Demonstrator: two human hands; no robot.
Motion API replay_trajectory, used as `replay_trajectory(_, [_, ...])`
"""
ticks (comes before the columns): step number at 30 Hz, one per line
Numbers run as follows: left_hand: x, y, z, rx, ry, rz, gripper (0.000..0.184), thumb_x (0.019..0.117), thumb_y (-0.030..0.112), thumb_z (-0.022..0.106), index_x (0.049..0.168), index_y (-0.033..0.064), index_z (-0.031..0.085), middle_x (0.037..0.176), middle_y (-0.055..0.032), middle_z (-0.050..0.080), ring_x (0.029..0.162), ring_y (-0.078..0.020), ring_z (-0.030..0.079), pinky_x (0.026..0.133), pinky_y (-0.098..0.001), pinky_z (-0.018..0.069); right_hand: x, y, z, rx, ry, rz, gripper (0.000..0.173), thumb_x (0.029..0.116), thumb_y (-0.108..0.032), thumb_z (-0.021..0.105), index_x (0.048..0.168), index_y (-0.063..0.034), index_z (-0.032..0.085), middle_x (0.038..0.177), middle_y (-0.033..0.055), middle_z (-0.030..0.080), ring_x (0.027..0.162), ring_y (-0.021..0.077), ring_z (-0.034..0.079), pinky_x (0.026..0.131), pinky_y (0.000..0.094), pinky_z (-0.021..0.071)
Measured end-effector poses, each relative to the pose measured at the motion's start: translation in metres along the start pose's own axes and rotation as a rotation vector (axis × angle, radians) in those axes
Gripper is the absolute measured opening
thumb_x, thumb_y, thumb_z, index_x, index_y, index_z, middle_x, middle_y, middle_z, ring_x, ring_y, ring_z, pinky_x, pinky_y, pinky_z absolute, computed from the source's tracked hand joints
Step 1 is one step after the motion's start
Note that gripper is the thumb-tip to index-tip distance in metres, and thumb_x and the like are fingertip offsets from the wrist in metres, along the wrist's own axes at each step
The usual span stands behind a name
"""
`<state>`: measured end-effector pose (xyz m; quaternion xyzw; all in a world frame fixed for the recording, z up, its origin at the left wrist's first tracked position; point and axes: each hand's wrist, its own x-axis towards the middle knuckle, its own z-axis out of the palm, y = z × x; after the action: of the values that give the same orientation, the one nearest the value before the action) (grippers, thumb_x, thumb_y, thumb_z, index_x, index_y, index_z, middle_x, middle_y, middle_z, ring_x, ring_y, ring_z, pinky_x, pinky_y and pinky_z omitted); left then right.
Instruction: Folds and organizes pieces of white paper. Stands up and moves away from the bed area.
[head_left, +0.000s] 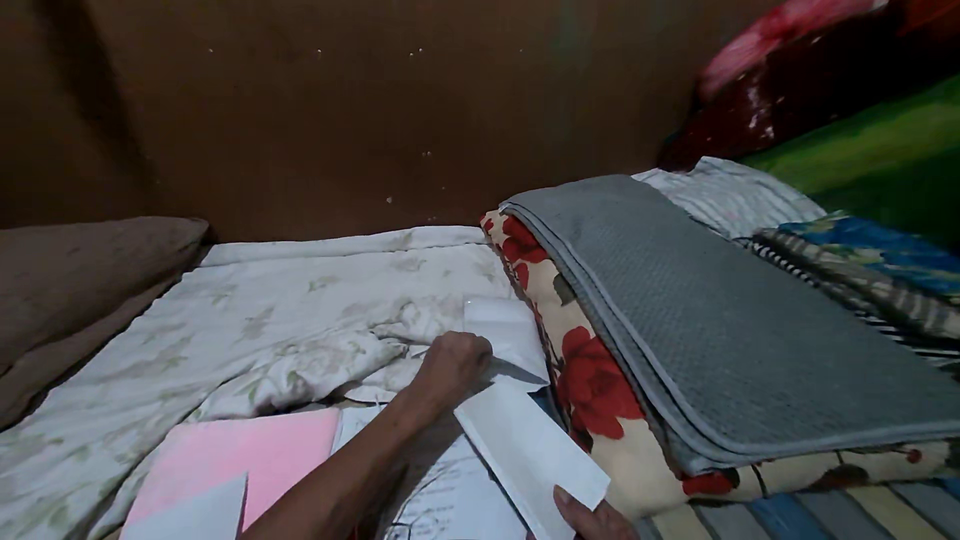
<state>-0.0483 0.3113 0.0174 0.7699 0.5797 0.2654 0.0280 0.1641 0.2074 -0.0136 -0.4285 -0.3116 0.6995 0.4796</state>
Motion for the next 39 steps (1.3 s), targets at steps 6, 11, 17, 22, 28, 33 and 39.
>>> replay_trajectory(6, [0.009,0.005,-0.022,-0.094,0.015,-0.077,0.012,0.0962,0.007,0.067,0.094,-0.0006,0.076,0.080,-0.0147,0.071,0.074,-0.0273,0.068,0.073,-0.0458,0.0545,0.017,-0.004,0.011,0.062,0.068,-0.031,0.013,0.1070,0.000,0.036,0.107,-0.0002,0.049,0.069,0.0076,0.070,0.055,0.0149,0.069,0.051,0.0261,0.0584])
replay_trajectory(11, [0.007,0.016,-0.032,-0.108,0.019,-0.088,0.013,0.0978,0.006,0.065,0.094,0.0000,0.075,0.079,-0.0138,0.070,0.072,-0.0256,0.066,0.070,-0.0442,0.0528,0.019,-0.006,0.018,0.048,0.162,-0.025,0.011,0.1075,-0.001,0.038,0.105,0.0003,0.049,0.067,0.0071,0.069,0.053,0.0142,0.068,0.049,0.0250,0.0572])
replay_trajectory(17, [-0.001,0.027,-0.031,-0.097,0.035,-0.088,0.013,0.0972,0.007,0.066,0.091,0.0004,0.075,0.076,-0.0120,0.069,0.069,-0.0228,0.065,0.068,-0.0407,0.0531,0.018,-0.011,0.021,0.094,0.235,-0.099,0.011,0.1072,0.000,0.038,0.105,0.0005,0.049,0.066,0.0073,0.067,0.048,0.0131,0.065,0.042,0.0235,0.0534])
replay_trajectory(22, [-0.016,0.032,-0.023,-0.059,0.060,-0.023,0.010,0.0938,0.005,0.068,0.091,-0.0015,0.075,0.078,-0.0139,0.070,0.072,-0.0252,0.068,0.069,-0.0406,0.0557,0.011,-0.013,0.017,0.091,0.247,-0.148,0.011,0.1067,0.001,0.038,0.106,0.0006,0.050,0.066,0.0067,0.068,0.048,0.0122,0.065,0.042,0.0232,0.0532])
replay_trajectory(28, [-0.028,0.027,-0.015,-0.005,0.096,0.042,0.009,0.0928,0.002,0.067,0.090,-0.0026,0.075,0.079,-0.0155,0.070,0.073,-0.0280,0.070,0.071,-0.0423,0.0573,0.008,-0.007,0.019,0.028,0.285,-0.177,0.009,0.1049,0.003,0.042,0.107,0.0021,0.051,0.066,0.0077,0.067,0.047,0.0131,0.064,0.041,0.0249,0.0527])
replay_trajectory(33, [-0.030,0.016,-0.026,-0.013,0.116,0.045,0.009,0.0931,0.000,0.067,0.091,-0.0026,0.074,0.080,-0.0151,0.070,0.073,-0.0273,0.069,0.071,-0.0425,0.0570,0.001,-0.001,0.015,0.036,0.255,-0.159,0.011,0.1041,0.005,0.040,0.104,0.0001,0.050,0.064,0.0046,0.067,0.047,0.0105,0.064,0.041,0.0222,0.0521])
replay_trajectory(39, [-0.033,0.025,-0.031,-0.128,-0.003,-0.054,0.012,0.0970,0.004,0.064,0.094,-0.0017,0.075,0.083,-0.0149,0.071,0.074,-0.0251,0.068,0.074,-0.0415,0.0559,0.004,-0.005,0.016,0.140,0.265,-0.007,0.009,0.1064,0.002,0.038,0.106,-0.0012,0.047,0.065,0.0046,0.063,0.049,0.0075,0.060,0.044,0.0183,0.0496])
